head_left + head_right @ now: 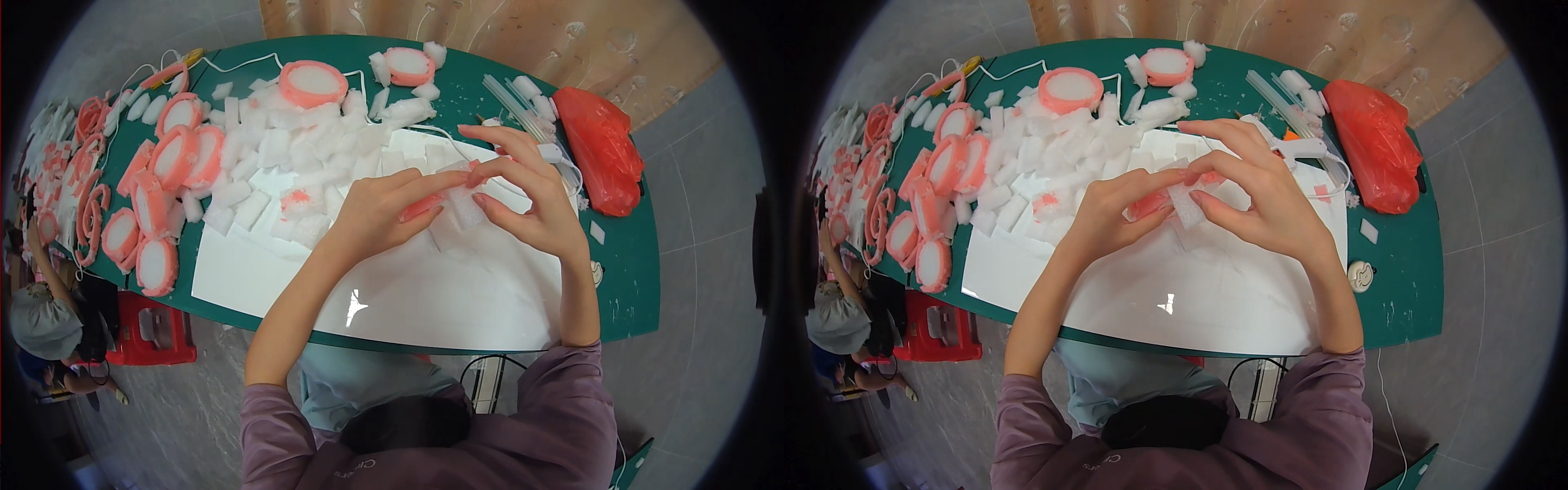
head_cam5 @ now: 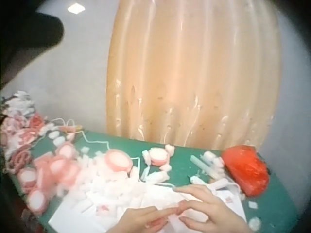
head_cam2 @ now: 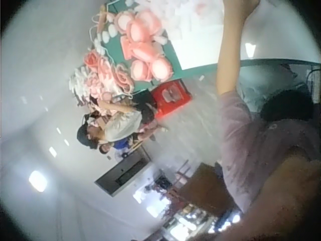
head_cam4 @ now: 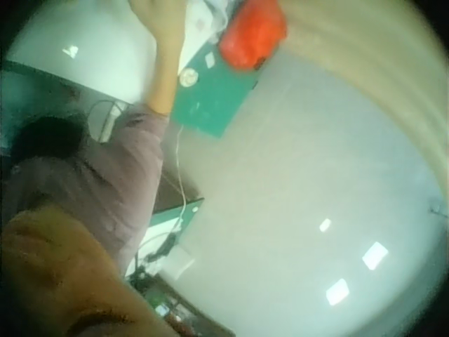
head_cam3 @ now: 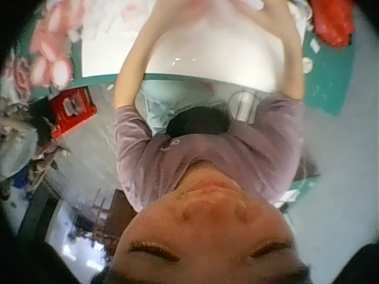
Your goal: Assembling white foam pieces into pink plastic rings using a glue gun.
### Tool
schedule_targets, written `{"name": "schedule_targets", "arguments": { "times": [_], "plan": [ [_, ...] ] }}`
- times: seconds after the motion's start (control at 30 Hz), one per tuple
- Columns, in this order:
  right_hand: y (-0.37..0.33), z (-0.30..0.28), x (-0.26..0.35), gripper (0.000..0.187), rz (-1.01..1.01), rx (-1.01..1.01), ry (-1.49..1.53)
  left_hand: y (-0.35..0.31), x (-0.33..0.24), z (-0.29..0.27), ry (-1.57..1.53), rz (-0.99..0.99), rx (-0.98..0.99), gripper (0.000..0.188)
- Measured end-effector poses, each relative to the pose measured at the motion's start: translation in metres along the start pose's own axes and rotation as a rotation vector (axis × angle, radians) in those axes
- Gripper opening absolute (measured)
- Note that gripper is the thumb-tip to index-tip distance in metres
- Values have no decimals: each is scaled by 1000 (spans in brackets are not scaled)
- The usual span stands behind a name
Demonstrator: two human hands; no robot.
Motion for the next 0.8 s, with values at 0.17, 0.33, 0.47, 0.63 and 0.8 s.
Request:
{"name": "schedule_targets", "arguments": {
  "times": [0.17, 0.33, 0.47, 0.63, 0.8],
  "plan": [
    [1, 6, -2, 11, 29, 42, 82, -1, -3, -3, 23, 31, -27, 43],
    [4, 1, 8, 16, -37, 32, -19, -1, -1, -2, -19, -22, 12, 43],
    [3, 1, 17, 25, -94, 59, -186, -1, -7, -9, -58, 67, -96, 47],
    [3, 0, 25, 25, -170, 72, -417, 0, -2, -3, -19, -6, 8, 44],
    [4, 0, 26, 24, -162, 58, -455, 0, -2, -3, -45, -6, 30, 45]
  ]
}}
Point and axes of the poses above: each hand's wrist, its own y-axis towards the middle knuckle, its own z-axis out of the palm, x = y × z, the point moved 8 cm from there along y, towards the middle knuckle, and after that the axes turned 11 degrees about -z, right-handed, at the moved point
